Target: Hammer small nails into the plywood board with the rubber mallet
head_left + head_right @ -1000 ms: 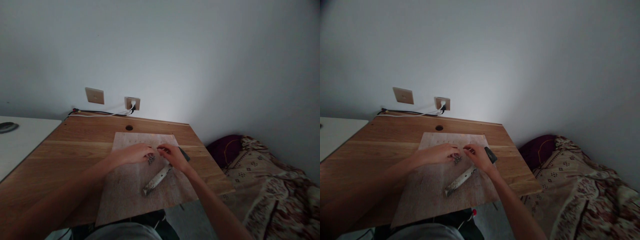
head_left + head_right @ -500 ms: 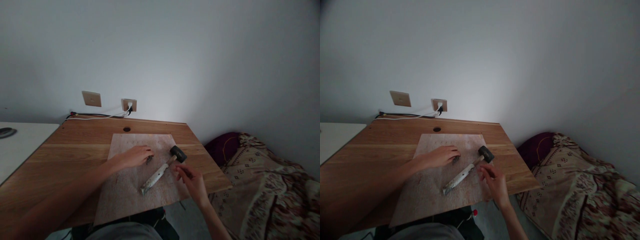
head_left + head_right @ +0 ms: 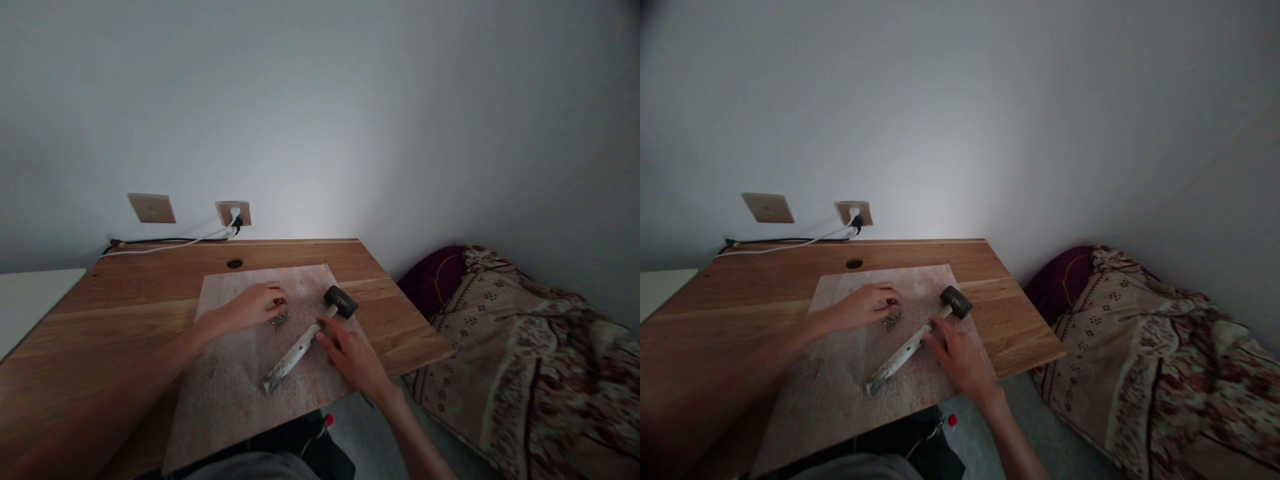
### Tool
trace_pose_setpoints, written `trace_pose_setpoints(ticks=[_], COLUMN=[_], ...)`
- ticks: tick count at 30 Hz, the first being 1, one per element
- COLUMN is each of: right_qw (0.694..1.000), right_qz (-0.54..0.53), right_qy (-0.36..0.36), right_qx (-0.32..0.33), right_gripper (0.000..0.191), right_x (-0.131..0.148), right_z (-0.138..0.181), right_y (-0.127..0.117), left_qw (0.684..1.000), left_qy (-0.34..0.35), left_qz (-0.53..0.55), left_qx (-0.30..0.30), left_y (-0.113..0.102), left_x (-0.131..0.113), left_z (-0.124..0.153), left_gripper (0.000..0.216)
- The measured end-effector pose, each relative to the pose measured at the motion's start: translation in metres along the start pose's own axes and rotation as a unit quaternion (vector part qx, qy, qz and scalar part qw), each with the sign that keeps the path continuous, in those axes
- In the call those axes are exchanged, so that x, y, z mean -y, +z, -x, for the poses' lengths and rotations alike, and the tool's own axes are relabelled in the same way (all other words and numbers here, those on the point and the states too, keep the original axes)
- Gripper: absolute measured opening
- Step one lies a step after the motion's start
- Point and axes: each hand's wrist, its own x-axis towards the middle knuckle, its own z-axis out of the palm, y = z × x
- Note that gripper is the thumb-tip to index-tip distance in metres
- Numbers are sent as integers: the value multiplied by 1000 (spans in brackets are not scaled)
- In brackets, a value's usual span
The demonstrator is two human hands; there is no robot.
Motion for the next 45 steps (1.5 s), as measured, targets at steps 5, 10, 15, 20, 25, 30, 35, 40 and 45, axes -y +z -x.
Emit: trace_pose_setpoints(ticks=[5,10,15,20,25,30,35,40,45], right_qw=[1000,981,873,918,966,965,956,946,930], right_qz=[-17,-162,-457,-358,-158,-163,-232,-272,-325], right_qy=[2,55,127,95,61,90,147,171,162], right_qx=[-18,-87,-114,-141,-195,-186,-107,-46,-59], right_gripper=[29,30,42,38,25,32,31,28,41], right_x=[18,-4,-34,-41,-42,-47,-48,-51,-50], right_z=[-19,-14,-1,-13,-40,-48,-52,-61,-77], right_y=[1,12,15,4,-8,-3,-8,-16,-12], left_qw=[992,984,981,983,980,985,988,986,987], left_qy=[-33,-74,-77,-82,-84,-61,-70,-111,-103], left_qz=[107,129,132,115,124,106,81,86,71], left_qx=[-58,-95,-121,-121,-130,-119,-108,-92,-96], left_y=[7,32,49,58,63,66,68,69,70], left_x=[7,24,37,43,43,42,42,41,40], left_z=[-41,-87,-116,-123,-119,-116,-117,-121,-121], left_gripper=[16,16,19,22,23,18,17,13,15])
